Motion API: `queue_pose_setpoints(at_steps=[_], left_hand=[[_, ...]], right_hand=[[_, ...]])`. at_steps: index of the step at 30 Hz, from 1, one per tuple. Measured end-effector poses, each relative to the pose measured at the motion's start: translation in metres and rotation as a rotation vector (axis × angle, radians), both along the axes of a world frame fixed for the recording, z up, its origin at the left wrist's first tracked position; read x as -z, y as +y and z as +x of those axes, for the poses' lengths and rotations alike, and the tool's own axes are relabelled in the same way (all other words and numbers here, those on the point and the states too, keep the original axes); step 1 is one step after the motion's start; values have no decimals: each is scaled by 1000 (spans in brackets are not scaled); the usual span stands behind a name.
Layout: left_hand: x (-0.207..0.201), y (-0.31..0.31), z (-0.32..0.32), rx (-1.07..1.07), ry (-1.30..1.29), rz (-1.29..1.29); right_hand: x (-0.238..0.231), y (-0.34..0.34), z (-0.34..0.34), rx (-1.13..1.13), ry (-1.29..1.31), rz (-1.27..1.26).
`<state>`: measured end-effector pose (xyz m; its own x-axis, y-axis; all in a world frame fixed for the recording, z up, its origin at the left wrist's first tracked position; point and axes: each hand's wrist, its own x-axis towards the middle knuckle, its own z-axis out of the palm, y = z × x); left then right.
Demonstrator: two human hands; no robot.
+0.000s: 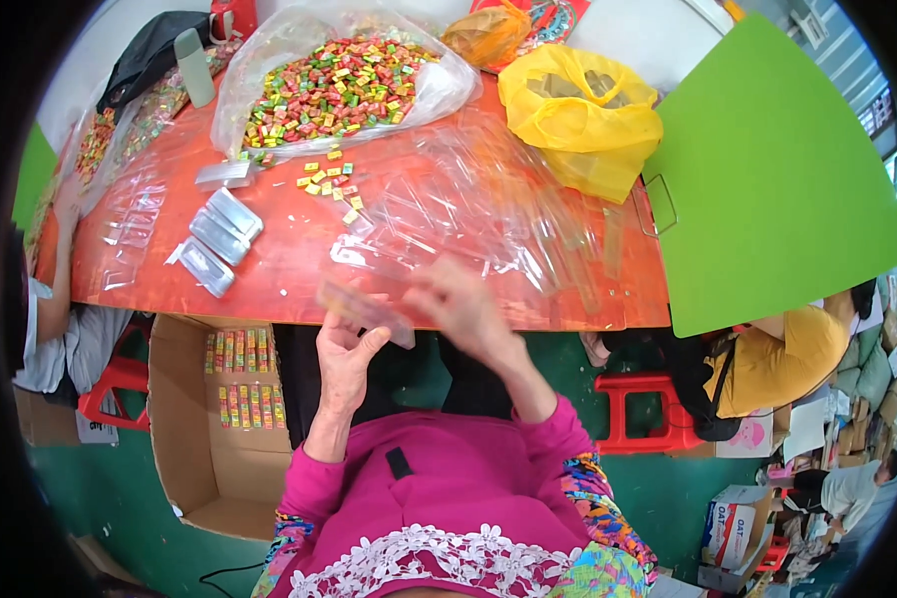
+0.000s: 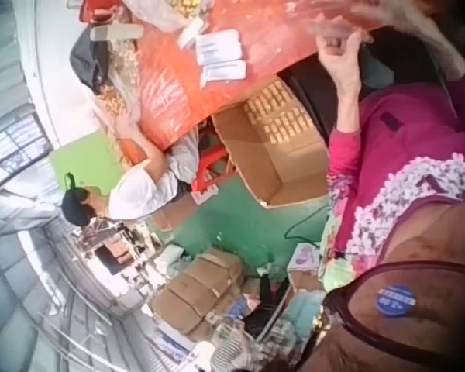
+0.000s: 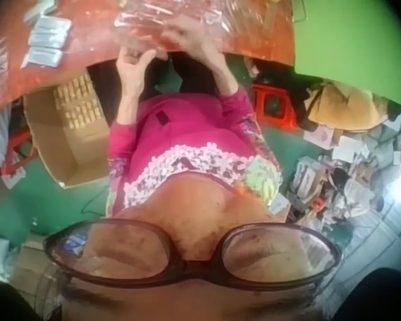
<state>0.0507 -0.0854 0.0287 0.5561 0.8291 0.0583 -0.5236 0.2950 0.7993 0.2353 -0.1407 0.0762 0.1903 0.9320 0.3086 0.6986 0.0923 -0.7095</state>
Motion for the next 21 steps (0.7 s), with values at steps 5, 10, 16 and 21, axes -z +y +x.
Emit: queue_pose_setpoints(at_steps=[5,10,16,21], left_hand=[[-10,-6,15,9,15,9],[-7,-8,21,-32,53,49],[4,-13,14,45,57,-22],[4,-17,18,74,58,-13]], right_hand=[[14,-15,-24,91,-252,244],[4,-24,-14,196,-217,241],[28,-41,145,644,205,257],[6,-61,170,849,-736,159]])
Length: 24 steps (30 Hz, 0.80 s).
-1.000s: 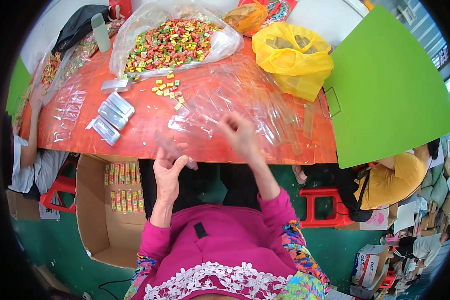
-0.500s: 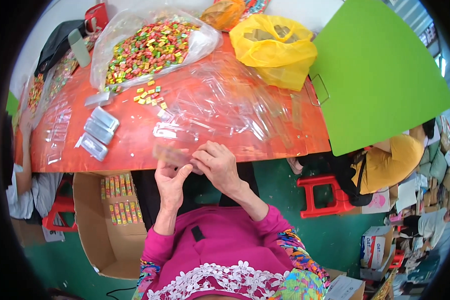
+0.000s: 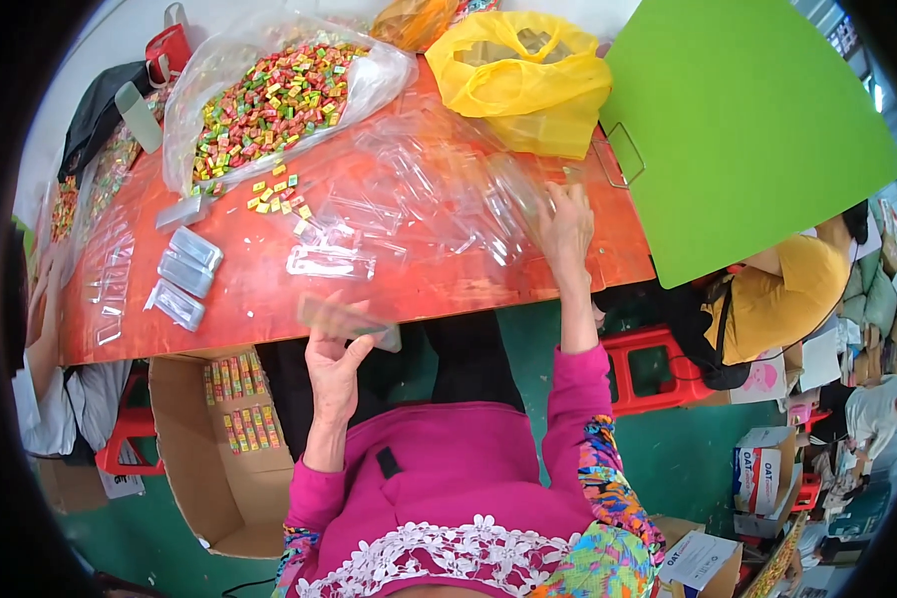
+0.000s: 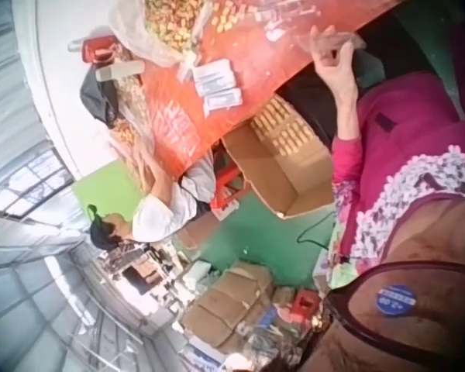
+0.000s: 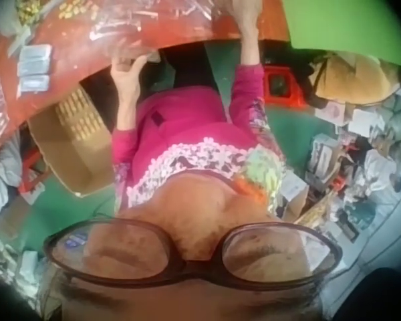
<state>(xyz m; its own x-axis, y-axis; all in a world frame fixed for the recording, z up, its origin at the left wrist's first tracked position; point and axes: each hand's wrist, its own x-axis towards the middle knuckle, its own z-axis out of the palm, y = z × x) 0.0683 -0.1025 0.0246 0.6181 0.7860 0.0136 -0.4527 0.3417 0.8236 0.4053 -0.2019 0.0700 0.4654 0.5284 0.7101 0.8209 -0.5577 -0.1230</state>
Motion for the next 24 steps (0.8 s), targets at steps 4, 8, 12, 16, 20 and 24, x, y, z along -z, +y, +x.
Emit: queue_pose_setpoints(at_steps=[4,8,12,16,20,24], left_hand=[[-5,-6,10,34,-61,10],[-8,-11,12,25,-43,31],[-4,-8,-3,-15,-25,31],[1,-3,-16,-75,19,15],[11,4,-34,-174,36,48],[13,1,-37,-172,14,2]], right_hand=[[-6,10,-100,-693,595,95],[7,14,-175,-796,465,-128],[18,26,-198,-776,454,50],[9,29,-207,-793,353,4],[-10,46,-174,-667,813,107],[-6,106,-100,-566,784,42]])
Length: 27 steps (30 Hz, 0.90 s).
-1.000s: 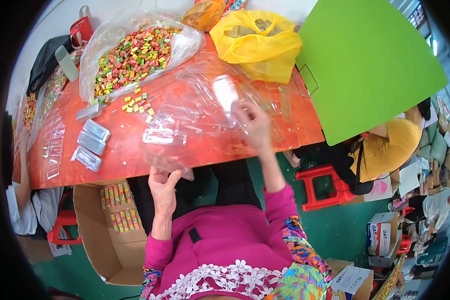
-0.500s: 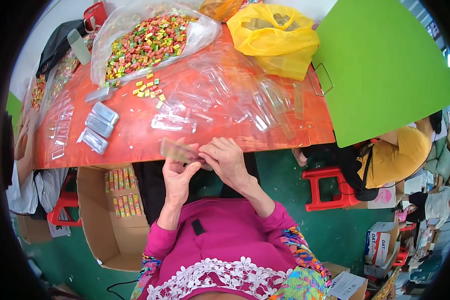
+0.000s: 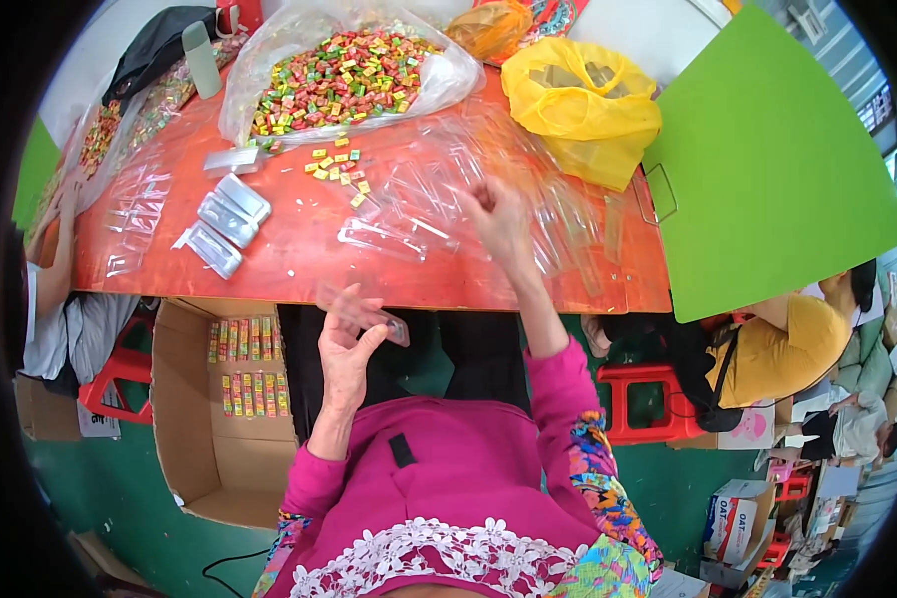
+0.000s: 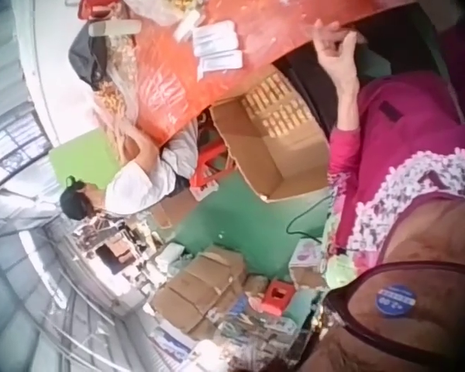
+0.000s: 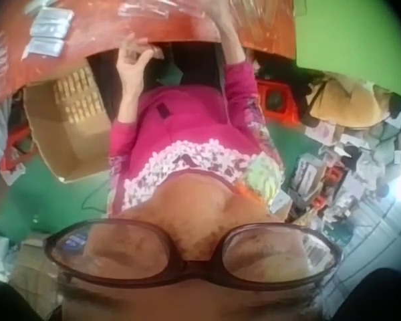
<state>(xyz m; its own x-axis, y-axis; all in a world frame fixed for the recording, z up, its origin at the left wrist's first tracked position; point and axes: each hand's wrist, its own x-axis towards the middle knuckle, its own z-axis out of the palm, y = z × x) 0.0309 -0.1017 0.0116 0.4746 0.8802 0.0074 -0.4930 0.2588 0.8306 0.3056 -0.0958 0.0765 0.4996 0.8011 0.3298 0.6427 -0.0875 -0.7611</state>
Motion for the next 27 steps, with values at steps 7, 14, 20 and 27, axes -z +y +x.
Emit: queue_pose_setpoints(at_steps=[7,14,20,27], left_hand=[[-5,5,-12,-19,-32,7],[-16,6,7,13,-79,14],[-20,9,18,-22,-66,0],[-14,18,3,-56,-9,-1]], right_hand=[[-22,19,-23,-66,-356,14],[13,-50,-113,-388,-285,-13],[1,-50,-112,-295,-437,132],[-7,30,-7,-190,173,-15]])
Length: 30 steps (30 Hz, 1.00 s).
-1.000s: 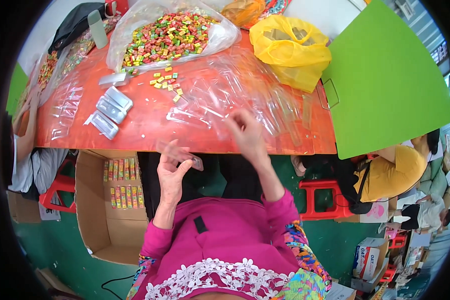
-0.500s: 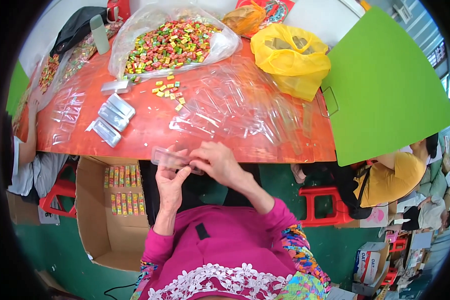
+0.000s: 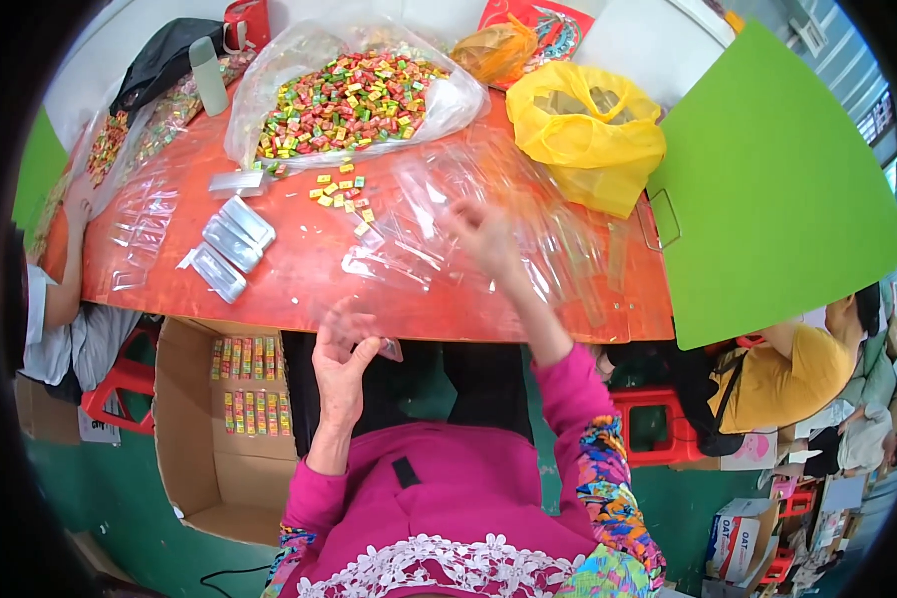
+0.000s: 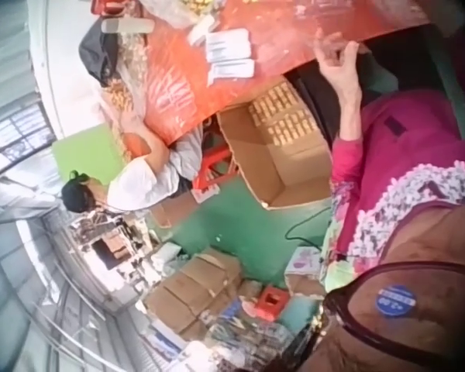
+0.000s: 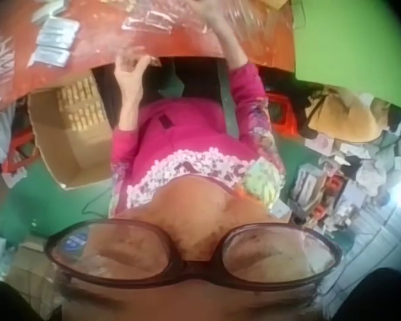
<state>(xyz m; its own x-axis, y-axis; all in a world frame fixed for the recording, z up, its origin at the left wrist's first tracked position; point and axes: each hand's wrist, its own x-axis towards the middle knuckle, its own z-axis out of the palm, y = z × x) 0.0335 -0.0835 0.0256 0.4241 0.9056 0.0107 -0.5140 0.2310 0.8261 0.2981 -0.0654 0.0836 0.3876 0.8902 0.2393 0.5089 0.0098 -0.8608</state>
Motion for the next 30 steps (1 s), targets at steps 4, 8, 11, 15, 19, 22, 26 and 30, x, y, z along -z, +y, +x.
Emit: queue_pose_setpoints(at_steps=[4,8,11,15,19,22,26,30], left_hand=[[3,0,3,54,9,-11],[3,7,-2,63,4,27],[3,10,-6,37,-28,8],[-1,7,9,70,-78,15],[2,-5,10,131,1,39],[1,-17,13,157,-49,0],[12,-28,21,155,-25,5],[23,-28,13,112,60,53]], right_hand=[[32,52,139,210,127,-18],[24,52,140,373,-692,64],[8,18,45,17,-482,51],[11,-54,-81,-392,-356,30],[21,-77,-102,-180,-471,84],[24,-92,-107,-91,-460,159],[31,-115,-105,-67,-475,127],[22,-116,-76,55,-82,-28]])
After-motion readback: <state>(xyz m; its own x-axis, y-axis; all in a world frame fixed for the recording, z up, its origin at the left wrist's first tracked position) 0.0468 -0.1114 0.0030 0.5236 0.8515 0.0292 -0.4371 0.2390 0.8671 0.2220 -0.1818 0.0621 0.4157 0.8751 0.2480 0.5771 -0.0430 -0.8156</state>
